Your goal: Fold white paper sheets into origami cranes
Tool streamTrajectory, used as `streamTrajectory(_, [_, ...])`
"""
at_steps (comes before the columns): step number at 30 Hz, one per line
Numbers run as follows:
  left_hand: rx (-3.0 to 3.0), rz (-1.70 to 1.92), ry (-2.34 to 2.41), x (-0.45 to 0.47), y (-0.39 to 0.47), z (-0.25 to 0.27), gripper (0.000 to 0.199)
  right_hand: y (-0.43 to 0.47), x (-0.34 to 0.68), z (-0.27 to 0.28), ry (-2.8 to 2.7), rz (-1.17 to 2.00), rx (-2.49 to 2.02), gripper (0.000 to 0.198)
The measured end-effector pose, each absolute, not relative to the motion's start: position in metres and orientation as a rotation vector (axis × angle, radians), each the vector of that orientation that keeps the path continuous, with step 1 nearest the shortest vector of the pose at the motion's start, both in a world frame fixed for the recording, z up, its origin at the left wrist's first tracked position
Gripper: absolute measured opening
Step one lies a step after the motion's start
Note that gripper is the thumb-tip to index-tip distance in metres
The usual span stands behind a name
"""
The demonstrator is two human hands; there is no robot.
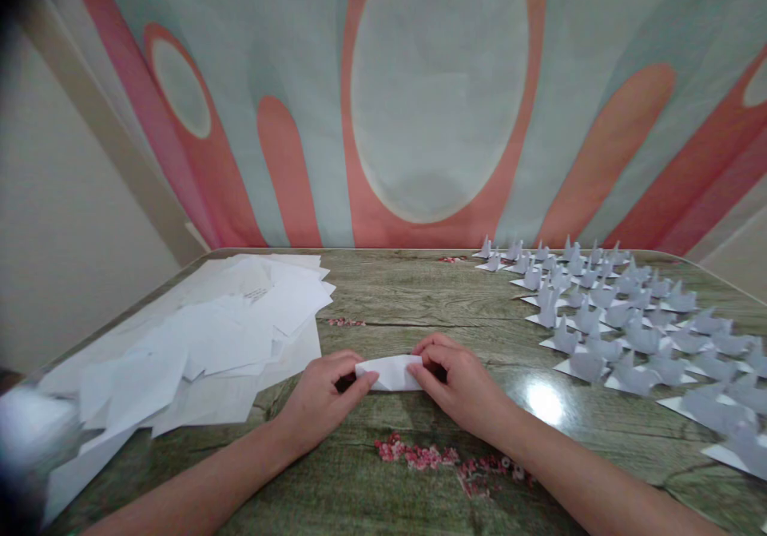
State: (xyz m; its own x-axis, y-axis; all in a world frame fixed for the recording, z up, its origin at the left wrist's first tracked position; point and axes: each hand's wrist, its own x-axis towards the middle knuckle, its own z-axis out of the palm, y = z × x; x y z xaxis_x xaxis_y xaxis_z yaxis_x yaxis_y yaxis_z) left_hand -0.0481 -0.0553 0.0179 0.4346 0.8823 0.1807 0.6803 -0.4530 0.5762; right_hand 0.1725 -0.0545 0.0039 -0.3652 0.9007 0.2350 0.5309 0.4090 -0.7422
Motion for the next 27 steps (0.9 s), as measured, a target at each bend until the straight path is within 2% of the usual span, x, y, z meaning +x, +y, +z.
streamTrajectory(3, [2.143,0.756,1.360,-0.049,-0.052,0.012,0.020,-0.051,0.172,0.002,-2.036,0.768,-1.239,0.019])
streamTrajectory(6, [2.096,0.813,1.311,-0.051,-0.053,0.013,0.034,-0.050,0.172,0.002,-2.049,0.769,-1.261,0.019])
streamTrajectory(9, [2.425,0.776,1.284,-0.051,-0.060,0.021,0.035,-0.049,0.172,0.002,-2.054,0.758,-1.276,0.020])
streamTrajectory(13, [2.833,0.494,1.176,-0.044,-0.077,0.031,0.038,-0.049,0.171,0.002,-2.054,0.749,-1.270,0.018])
streamTrajectory(17, [2.910,0.276,1.101,-0.041,-0.087,0.029,0.068,-0.049,0.171,0.002,-2.053,0.743,-1.237,0.018])
streamTrajectory(19, [2.884,0.202,1.090,-0.042,-0.088,0.025,0.075,-0.049,0.171,0.002,-2.052,0.744,-1.230,0.018])
streamTrajectory(27, [2.808,0.111,1.054,-0.047,-0.087,0.023,0.073,-0.052,0.167,0.000,-2.029,0.741,-1.222,0.010])
